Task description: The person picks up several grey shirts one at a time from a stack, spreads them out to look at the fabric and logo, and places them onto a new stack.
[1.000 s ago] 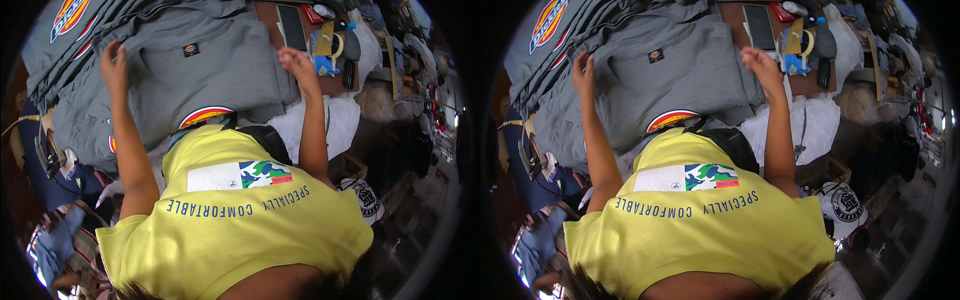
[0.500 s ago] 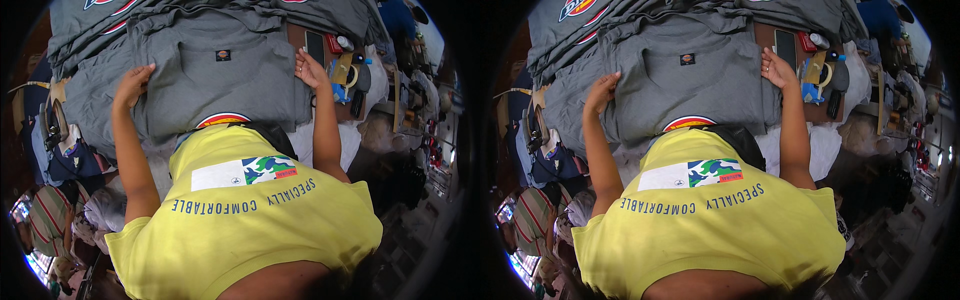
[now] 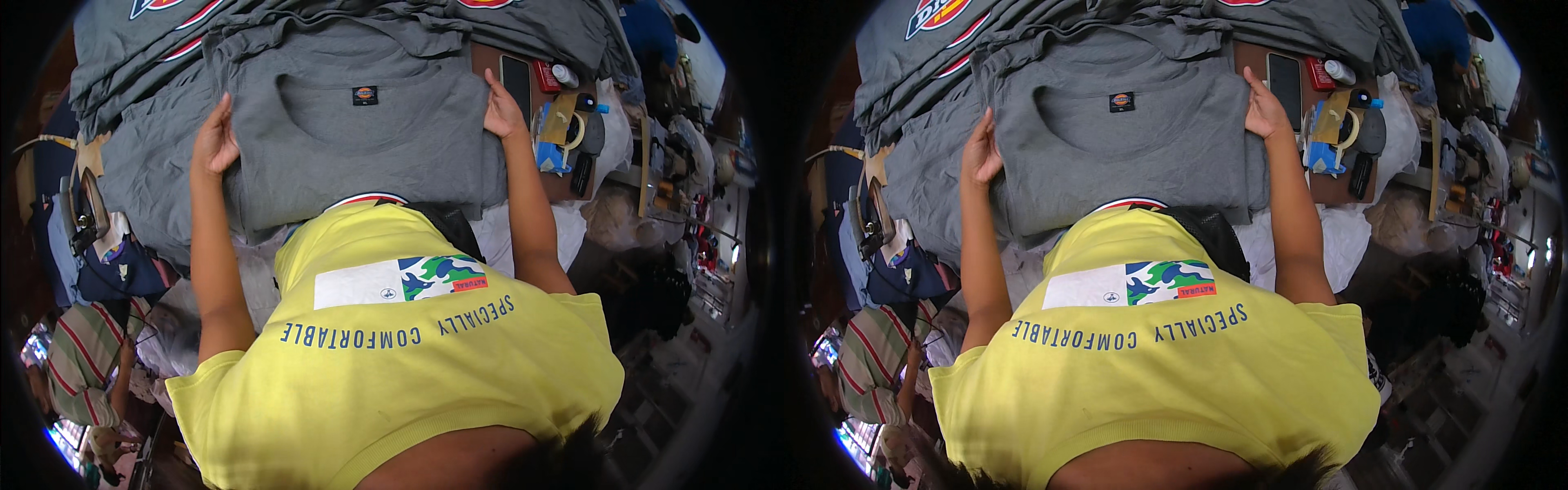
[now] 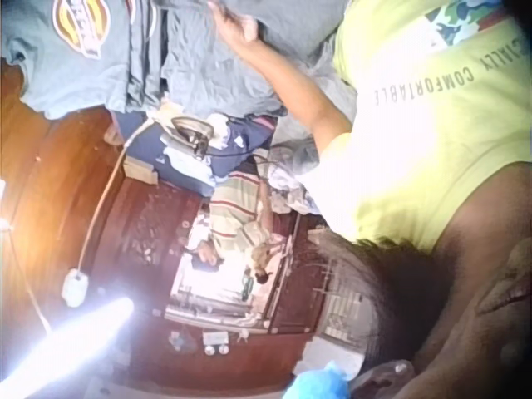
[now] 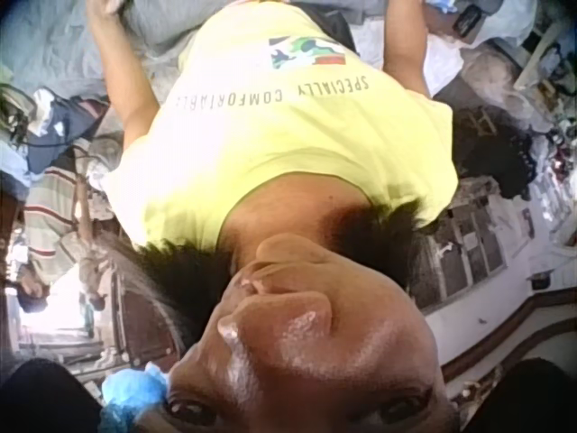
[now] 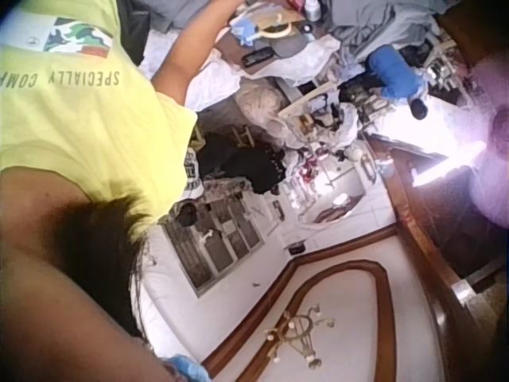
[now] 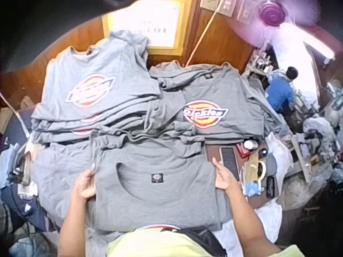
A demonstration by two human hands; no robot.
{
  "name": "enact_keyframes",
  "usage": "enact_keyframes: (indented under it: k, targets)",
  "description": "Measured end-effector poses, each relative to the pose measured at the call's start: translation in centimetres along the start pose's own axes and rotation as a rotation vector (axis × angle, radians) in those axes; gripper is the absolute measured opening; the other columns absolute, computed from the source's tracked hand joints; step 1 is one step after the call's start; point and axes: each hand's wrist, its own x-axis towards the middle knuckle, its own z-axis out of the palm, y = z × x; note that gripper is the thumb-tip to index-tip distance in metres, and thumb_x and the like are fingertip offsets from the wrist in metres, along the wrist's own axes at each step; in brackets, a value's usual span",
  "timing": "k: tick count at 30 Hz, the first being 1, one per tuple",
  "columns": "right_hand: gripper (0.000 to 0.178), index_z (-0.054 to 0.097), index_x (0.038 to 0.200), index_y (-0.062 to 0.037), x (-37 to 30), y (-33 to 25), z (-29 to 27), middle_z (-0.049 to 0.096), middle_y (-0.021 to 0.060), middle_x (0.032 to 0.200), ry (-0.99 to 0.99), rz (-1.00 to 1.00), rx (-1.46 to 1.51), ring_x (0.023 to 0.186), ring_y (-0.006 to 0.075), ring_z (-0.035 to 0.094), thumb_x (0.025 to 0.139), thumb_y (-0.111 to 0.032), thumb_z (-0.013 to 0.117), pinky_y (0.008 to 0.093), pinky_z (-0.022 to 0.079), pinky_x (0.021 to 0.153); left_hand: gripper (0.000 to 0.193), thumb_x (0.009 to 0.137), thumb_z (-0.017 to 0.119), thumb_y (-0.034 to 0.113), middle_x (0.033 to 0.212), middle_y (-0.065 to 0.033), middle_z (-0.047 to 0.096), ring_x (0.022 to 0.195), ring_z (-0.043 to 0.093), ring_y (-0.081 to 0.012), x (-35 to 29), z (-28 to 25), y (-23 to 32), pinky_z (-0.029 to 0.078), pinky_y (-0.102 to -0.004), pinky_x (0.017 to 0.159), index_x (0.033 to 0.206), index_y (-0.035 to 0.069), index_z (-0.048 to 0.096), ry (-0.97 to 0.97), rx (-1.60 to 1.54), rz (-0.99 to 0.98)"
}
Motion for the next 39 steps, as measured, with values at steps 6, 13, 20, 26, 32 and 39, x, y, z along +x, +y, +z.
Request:
enact_keyframes:
  k: [6, 13, 20, 26, 32, 39]
  targets:
    - [0.066, 0.046, 0.116, 0.0067, 1.5, -0.8, 0.9, 0.052, 0.0176, 0.115, 0.058, 0.078, -0.056, 0.108, 0.0252, 0.051, 0.084, -0.051, 0.044, 0.0363, 0.04, 0.091, 0.035, 0.09, 0.046, 0.028, 0.104, -0.0188, 0.057, 0.096, 0.058, -0.0266, 1.9, -2.4, -0.2, 0.047, -0.0363, 0.085, 0.104, -0.004, 0.051, -0.355, -0.127, -0.13]
    - [0.083, 0.042, 0.116, 0.0123, 3.2, -1.5, -0.2, 0.049, 0.0217, 0.118, 0.231, -0.017, -0.093, 0.109, 0.029, 0.049, 0.078, -0.061, 0.045, 0.0401, 0.04, 0.091, 0.038, 0.091, 0.043, 0.027, 0.109, -0.0208, 0.055, 0.1, 0.056, -0.0274, 4.2, -4.5, 3.9, 0.043, -0.0382, 0.09, 0.111, -0.005, 0.047, -0.172, -0.018, 0.036]
    - [0.087, 0.038, 0.118, 0.0131, 4.0, -1.8, -1.1, 0.047, 0.0223, 0.119, 0.186, -0.012, -0.118, 0.111, 0.0298, 0.047, 0.077, -0.063, 0.043, 0.0411, 0.039, 0.093, 0.036, 0.087, 0.052, 0.029, 0.101, -0.0174, 0.059, 0.095, 0.059, -0.0222, 4.3, -5.6, 3.7, 0.051, -0.0359, 0.079, 0.1, -0.005, 0.052, -0.115, 0.068, 0.11]
    - [0.087, 0.036, 0.12, 0.0133, 4.3, -1.7, -1.6, 0.046, 0.0225, 0.121, 0.177, -0.041, -0.101, 0.113, 0.0298, 0.046, 0.077, -0.062, 0.044, 0.0409, 0.038, 0.094, 0.043, 0.082, 0.058, 0.034, 0.095, -0.0144, 0.061, 0.084, 0.062, -0.0199, 5.1, -3.6, 3.7, 0.053, -0.0271, 0.072, 0.1, -0.005, 0.052, 0.033, 0.428, -0.071]
    - [0.089, 0.035, 0.12, 0.0138, 3.9, -1.4, -0.8, 0.045, 0.0231, 0.121, 0.263, -0.05, -0.094, 0.114, 0.0306, 0.044, 0.076, -0.063, 0.045, 0.0412, 0.034, 0.097, 0.043, 0.087, 0.05, 0.029, 0.098, -0.0211, 0.058, 0.089, 0.061, -0.0247, 5.4, -6.3, 5.5, 0.052, -0.0293, 0.078, 0.103, -0.011, 0.048, -0.097, 0.007, 0.014]
    - [0.086, 0.034, 0.12, 0.0145, 3.7, -1.3, -1.7, 0.044, 0.0237, 0.122, 0.29, -0.079, -0.114, 0.114, 0.0314, 0.044, 0.078, -0.06, 0.045, 0.0405, 0.035, 0.096, 0.045, 0.088, 0.049, 0.029, 0.103, -0.0233, 0.056, 0.094, 0.059, -0.0263, 5.0, -5.0, 4.5, 0.049, -0.0325, 0.084, 0.108, -0.011, 0.044, -0.146, 0.035, -0.004]
